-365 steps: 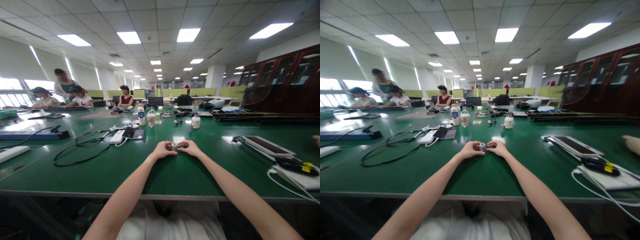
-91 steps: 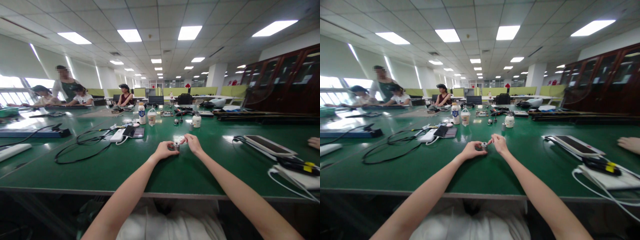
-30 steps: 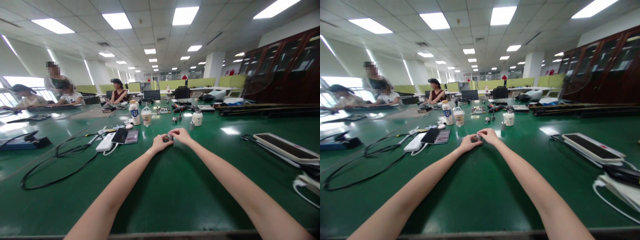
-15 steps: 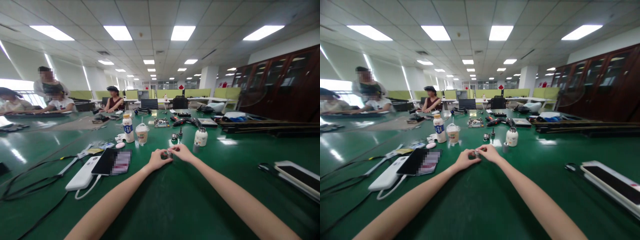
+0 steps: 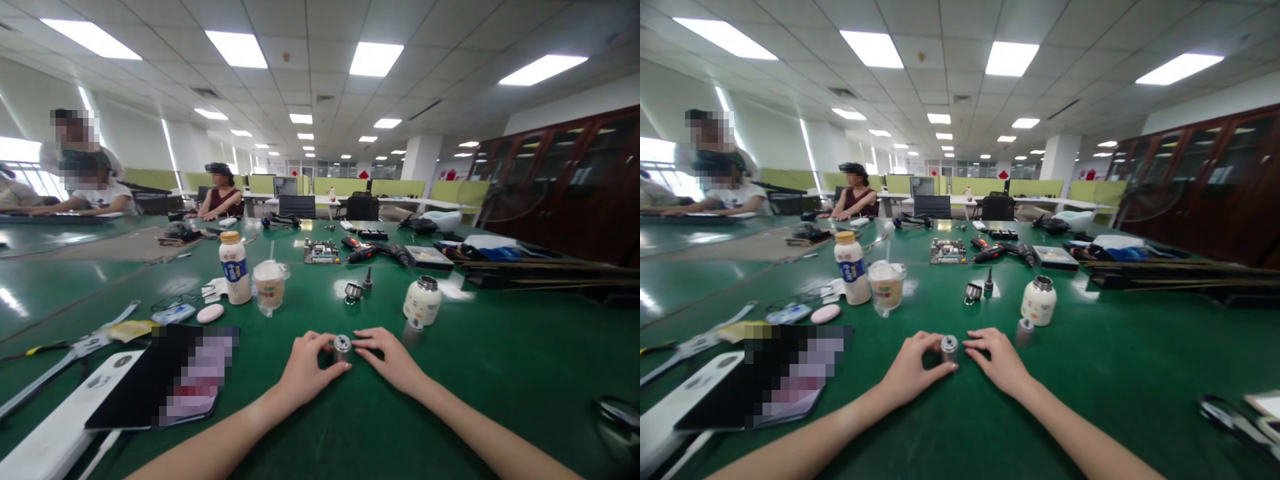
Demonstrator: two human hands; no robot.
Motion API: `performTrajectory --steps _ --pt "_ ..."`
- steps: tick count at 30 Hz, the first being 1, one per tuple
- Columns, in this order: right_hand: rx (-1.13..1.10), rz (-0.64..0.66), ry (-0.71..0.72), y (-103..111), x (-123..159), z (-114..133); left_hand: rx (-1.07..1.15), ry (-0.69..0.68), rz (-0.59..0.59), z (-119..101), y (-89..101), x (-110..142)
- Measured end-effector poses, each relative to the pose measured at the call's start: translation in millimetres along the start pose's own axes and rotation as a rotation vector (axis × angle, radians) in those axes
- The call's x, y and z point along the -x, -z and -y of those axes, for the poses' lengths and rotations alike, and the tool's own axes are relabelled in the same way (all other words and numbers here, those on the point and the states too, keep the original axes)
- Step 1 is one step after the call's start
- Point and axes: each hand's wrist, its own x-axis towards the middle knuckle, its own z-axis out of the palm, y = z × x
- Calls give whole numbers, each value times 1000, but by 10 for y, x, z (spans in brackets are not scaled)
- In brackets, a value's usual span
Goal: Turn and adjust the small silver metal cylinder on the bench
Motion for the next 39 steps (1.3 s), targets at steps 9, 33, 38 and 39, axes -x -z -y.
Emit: performTrajectory --steps 9,33,38,39 --pt "-150 -214 -97 17 -27 234 34 14 40 -40 25 -15" --pt "-272 -324 -18 -147 -26 437 57 -18 35 -70 36 7" --pt "-263 -64 -30 -127 87 396 159 -86 -105 -128 37 -21" --pt "-237 -11 -34 -128 97 402 168 -88 -122 -134 25 -38"
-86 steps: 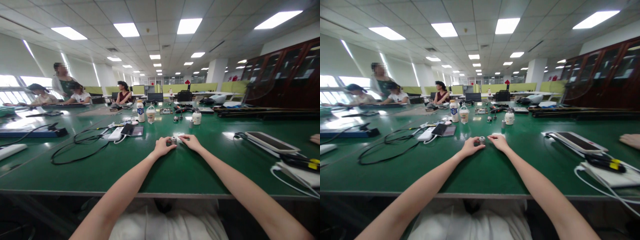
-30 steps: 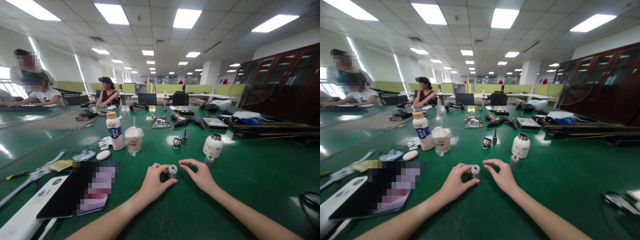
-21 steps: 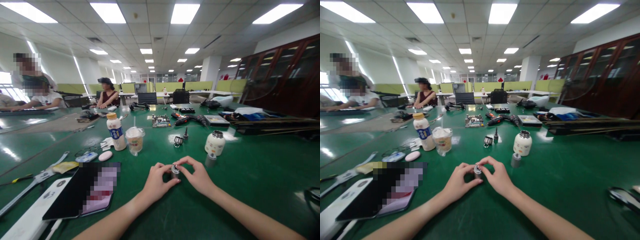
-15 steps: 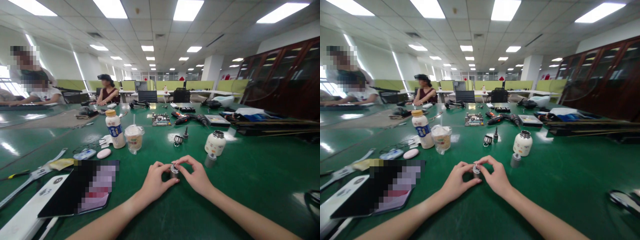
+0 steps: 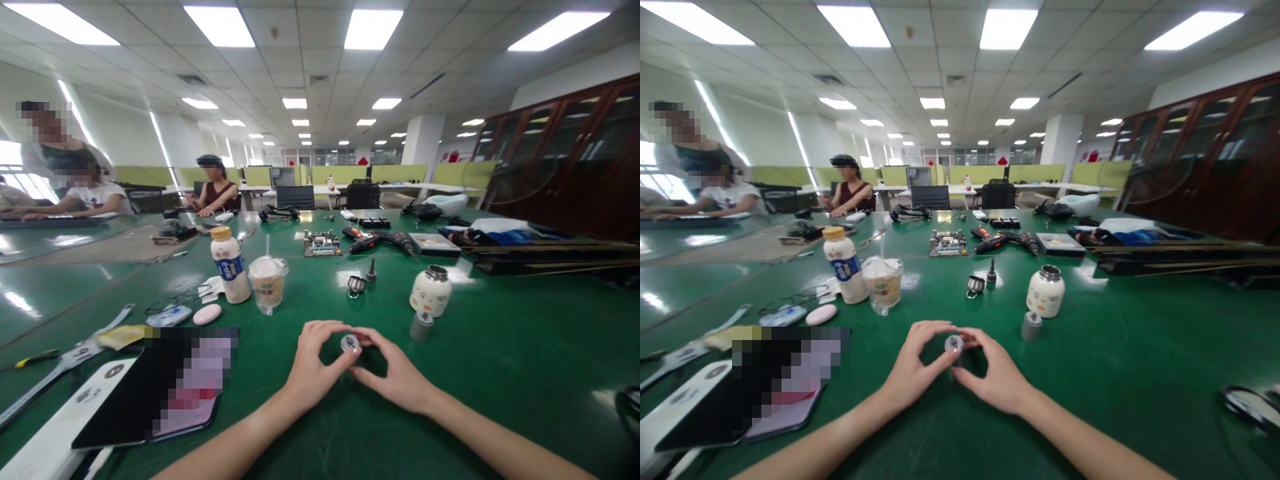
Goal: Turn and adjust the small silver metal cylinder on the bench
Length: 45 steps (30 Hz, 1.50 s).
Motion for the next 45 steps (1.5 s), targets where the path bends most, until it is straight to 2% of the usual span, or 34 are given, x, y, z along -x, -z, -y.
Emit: performTrajectory --steps 2,5,8,11,15,20,23,27,31,37,45 --pt "60 50 -15 -12 5 12 16 9 -18 0 -34 -32" --pt "109 53 -32 -33 -6 21 55 34 -33 -7 -58 -79" --pt "140 46 -32 -43 -6 19 69 26 -101 -17 -14 -130" --pt "198 30 -24 -40 11 30 -71 43 -163 36 68 -162" --pt "291 40 20 -33 32 57 -388 157 -60 237 111 -116" --pt "385 37 72 -46 45 53 -510 169 -7 365 75 -65" --pt "404 30 91 -52 54 43 -450 155 -56 279 87 -90" --pt "416 23 119 -57 62 25 -244 27 -130 102 80 -94" --pt "420 7 148 -65 63 0 -127 -21 -80 29 19 -56" --pt "429 25 130 -69 60 24 -73 -17 -66 48 -10 -62" --pt "437 43 118 -66 59 46 -25 -36 17 19 -9 -26"
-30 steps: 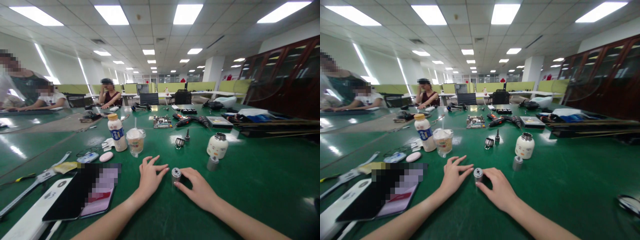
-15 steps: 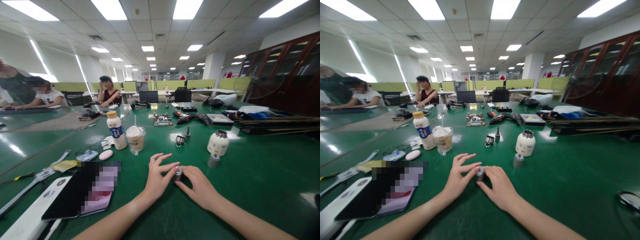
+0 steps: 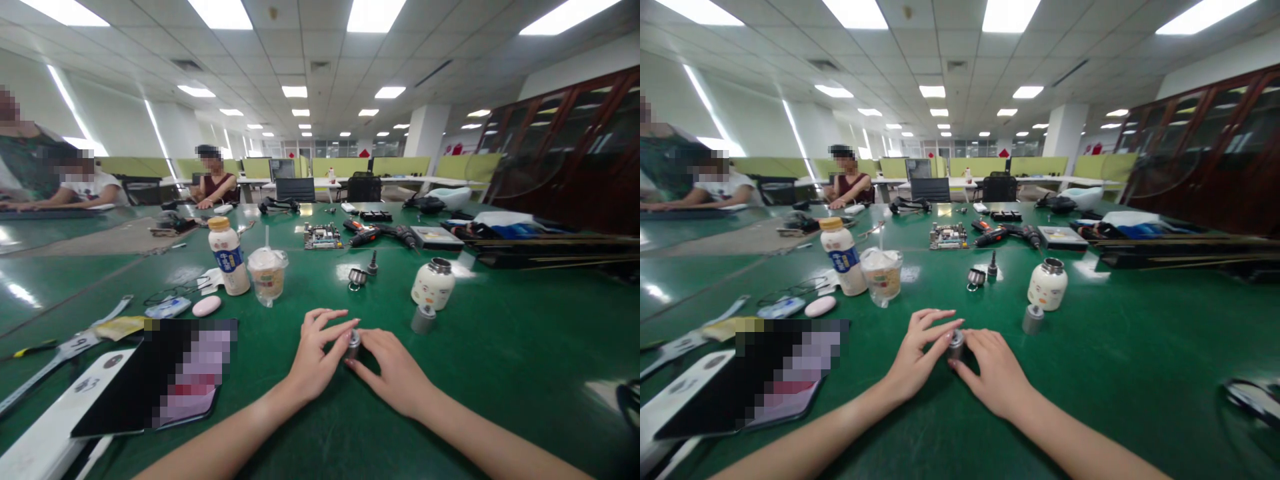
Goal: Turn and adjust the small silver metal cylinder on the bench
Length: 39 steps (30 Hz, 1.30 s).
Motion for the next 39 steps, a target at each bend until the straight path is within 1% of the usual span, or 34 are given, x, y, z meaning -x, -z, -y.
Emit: performTrajectory --steps 4,6,11,14,18,21,24,26,27,29,31,32,34,37,39 --pt "-13 -15 13 1 1 -3 28 -13 -79 -36 14 22" --pt "-14 -15 15 1 1 -5 33 -8 -87 -62 9 28" --pt "3 16 -11 6 -2 0 99 -14 -16 -104 -14 14" --pt "3 11 -8 8 -3 3 123 -10 14 -106 -23 7" --pt "0 18 -4 10 -6 7 77 22 -74 -122 -50 5" --pt "6 31 -11 16 -9 12 89 35 -129 -137 -57 -12" --pt "16 35 -15 20 -7 11 83 46 -219 -100 -13 -44" --pt "24 31 -17 19 -2 5 -6 68 -248 -27 40 -61" --pt "27 28 -17 16 0 1 -62 89 -228 22 67 -65" --pt "30 24 -17 11 2 -5 -145 155 -120 127 106 -64" --pt "31 21 -18 6 1 -6 -172 219 -35 215 119 -54" --pt "32 22 -20 5 -1 -5 -181 234 -17 246 117 -48" --pt "34 23 -24 4 -3 -1 -202 235 -16 281 106 -41" --pt "37 24 -27 7 -4 3 -194 223 -32 268 99 -45" --pt "35 24 -26 10 0 1 -149 201 -97 217 108 -58"
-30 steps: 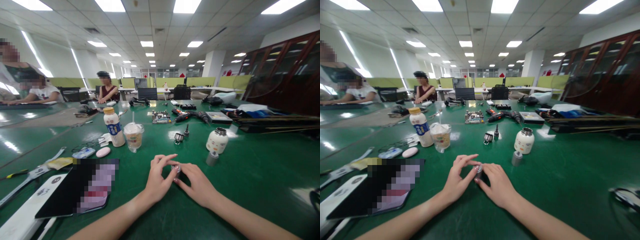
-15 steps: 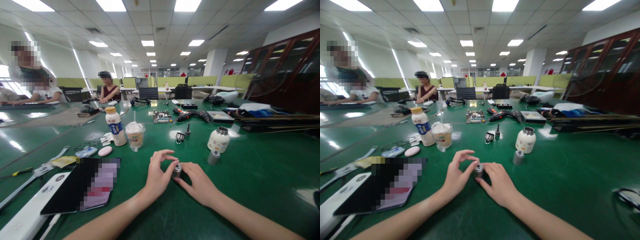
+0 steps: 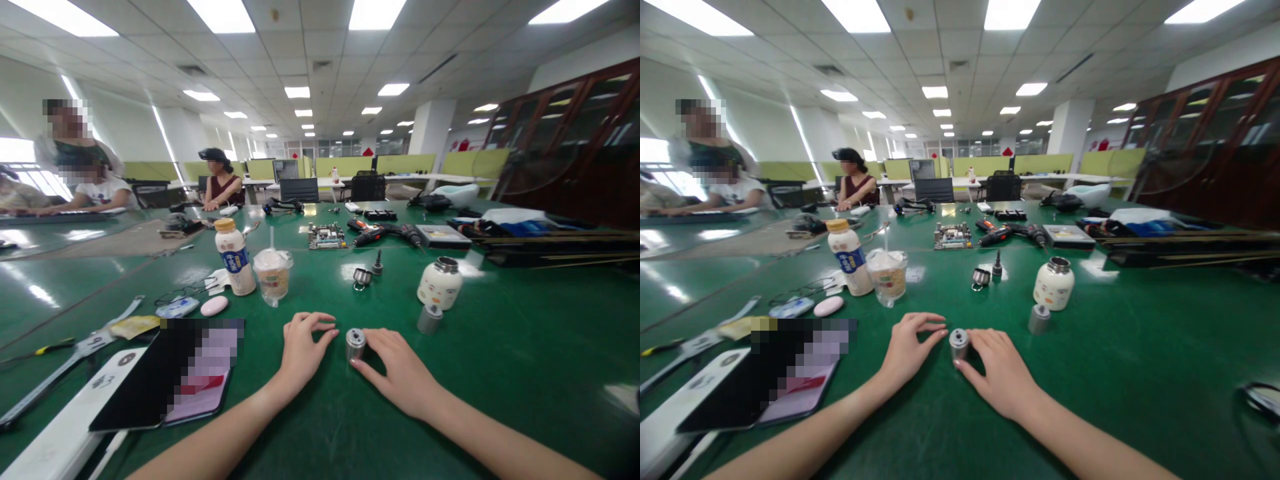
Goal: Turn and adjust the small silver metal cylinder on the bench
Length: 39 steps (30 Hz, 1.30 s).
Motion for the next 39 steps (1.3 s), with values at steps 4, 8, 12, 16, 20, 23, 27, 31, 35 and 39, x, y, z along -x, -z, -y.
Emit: performTrajectory --steps 4,8,12,16,20,23,27,31,35,39 --pt "-9 -2 11 -3 9 -8 146 -120 -137 -201 48 9" --pt "-19 -15 24 -20 7 -14 118 -180 -63 -373 54 50" --pt "-19 -21 24 -26 -1 -10 104 -180 -16 -399 39 65" --pt "-10 -10 16 -15 -3 2 123 -182 -4 -410 44 29" --pt "-6 -17 23 -12 -1 4 118 -200 47 -420 54 -11" --pt "-6 -14 27 -10 -1 2 150 -203 101 -400 57 -20" --pt "-3 -16 30 -7 2 1 174 -204 146 -375 62 -8" --pt "5 -17 28 -18 9 -11 188 -219 217 -375 80 24" --pt "-9 -24 33 -24 10 -19 172 -263 143 -377 94 40" --pt "-16 -21 24 -16 5 -3 86 -236 78 -388 72 31"
